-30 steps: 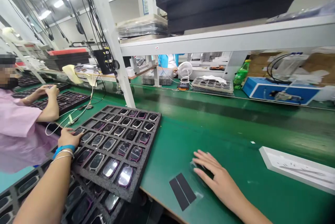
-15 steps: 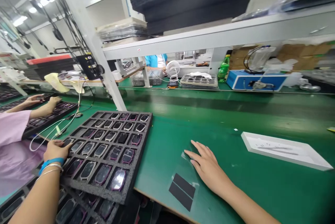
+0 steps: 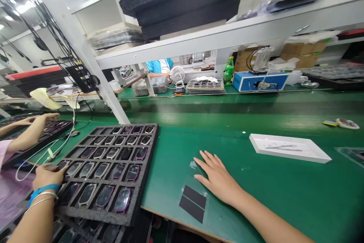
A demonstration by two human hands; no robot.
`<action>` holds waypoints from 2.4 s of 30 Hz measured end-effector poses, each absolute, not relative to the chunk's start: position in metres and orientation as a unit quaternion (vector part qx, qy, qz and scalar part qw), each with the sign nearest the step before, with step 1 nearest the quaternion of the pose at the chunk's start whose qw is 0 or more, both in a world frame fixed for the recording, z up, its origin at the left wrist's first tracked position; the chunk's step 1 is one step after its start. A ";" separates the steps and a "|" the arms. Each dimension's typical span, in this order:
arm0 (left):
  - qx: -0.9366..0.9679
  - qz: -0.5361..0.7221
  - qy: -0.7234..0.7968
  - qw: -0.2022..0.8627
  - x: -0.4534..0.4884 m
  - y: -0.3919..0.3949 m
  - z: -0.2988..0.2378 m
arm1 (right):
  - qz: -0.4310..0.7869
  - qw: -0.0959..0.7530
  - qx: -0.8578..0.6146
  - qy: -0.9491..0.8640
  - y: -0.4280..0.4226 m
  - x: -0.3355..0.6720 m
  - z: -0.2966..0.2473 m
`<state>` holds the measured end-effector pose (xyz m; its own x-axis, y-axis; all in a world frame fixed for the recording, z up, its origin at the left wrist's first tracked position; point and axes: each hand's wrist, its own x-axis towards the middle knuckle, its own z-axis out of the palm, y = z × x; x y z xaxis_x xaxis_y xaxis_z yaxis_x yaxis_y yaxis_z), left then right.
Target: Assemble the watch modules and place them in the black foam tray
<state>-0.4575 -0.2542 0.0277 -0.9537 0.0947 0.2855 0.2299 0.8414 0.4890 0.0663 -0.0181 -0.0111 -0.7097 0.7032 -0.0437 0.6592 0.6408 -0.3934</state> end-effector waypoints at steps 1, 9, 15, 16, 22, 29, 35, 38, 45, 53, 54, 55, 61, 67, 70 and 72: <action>-0.068 -0.286 -0.950 0.102 -0.456 -0.254 0.029 | 0.194 0.057 -0.376 -0.904 -0.018 0.066 -0.011; -0.038 -0.326 -0.942 0.075 -0.445 -0.254 0.036 | 0.188 0.078 -0.370 -0.906 -0.013 0.063 -0.016; -0.040 -0.316 -0.945 0.076 -0.447 -0.252 0.037 | 0.177 0.088 -0.367 -0.909 -0.011 0.065 -0.022; -0.041 -0.312 -0.946 0.078 -0.446 -0.252 0.038 | 0.175 0.089 -0.366 -0.910 -0.011 0.065 -0.023; -0.051 -0.282 -0.953 0.101 -0.438 -0.251 0.038 | 0.159 0.087 -0.366 -0.913 -0.011 0.065 -0.025; -0.088 -0.235 -0.961 0.114 -0.428 -0.252 0.042 | 0.140 0.080 -0.360 -0.919 -0.011 0.067 -0.024; -0.066 -0.231 -0.963 0.121 -0.427 -0.252 0.041 | 0.116 0.080 -0.348 -0.927 -0.011 0.069 -0.028; -0.048 -0.241 -0.961 0.127 -0.429 -0.253 0.036 | 0.101 0.075 -0.340 -0.932 -0.010 0.072 -0.030; -0.057 -0.233 -0.957 0.162 -0.426 -0.249 0.033 | 0.081 0.088 -0.315 -0.942 -0.005 0.078 -0.040; -0.144 -0.184 -0.955 0.184 -0.416 -0.249 0.035 | 0.088 0.085 -0.318 -0.940 -0.002 0.080 -0.045; -0.144 -0.180 -0.955 0.186 -0.416 -0.249 0.035 | 0.089 0.086 -0.318 -0.940 -0.002 0.080 -0.044; -0.145 -0.177 -0.955 0.187 -0.416 -0.249 0.035 | 0.090 0.087 -0.318 -0.940 -0.002 0.080 -0.044; -0.167 -0.171 -0.953 0.188 -0.415 -0.251 0.035 | 0.090 0.089 -0.318 -0.940 -0.002 0.080 -0.044; -0.161 -0.192 -0.953 0.171 -0.413 -0.249 0.036 | 0.081 0.090 -0.316 -0.941 -0.001 0.080 -0.046; -0.138 -0.216 -0.955 0.150 -0.413 -0.249 0.038 | 0.088 0.091 -0.316 -0.940 -0.002 0.079 -0.045; -0.114 -0.239 -0.956 0.129 -0.410 -0.250 0.042 | 0.098 0.089 -0.320 -0.938 -0.002 0.078 -0.043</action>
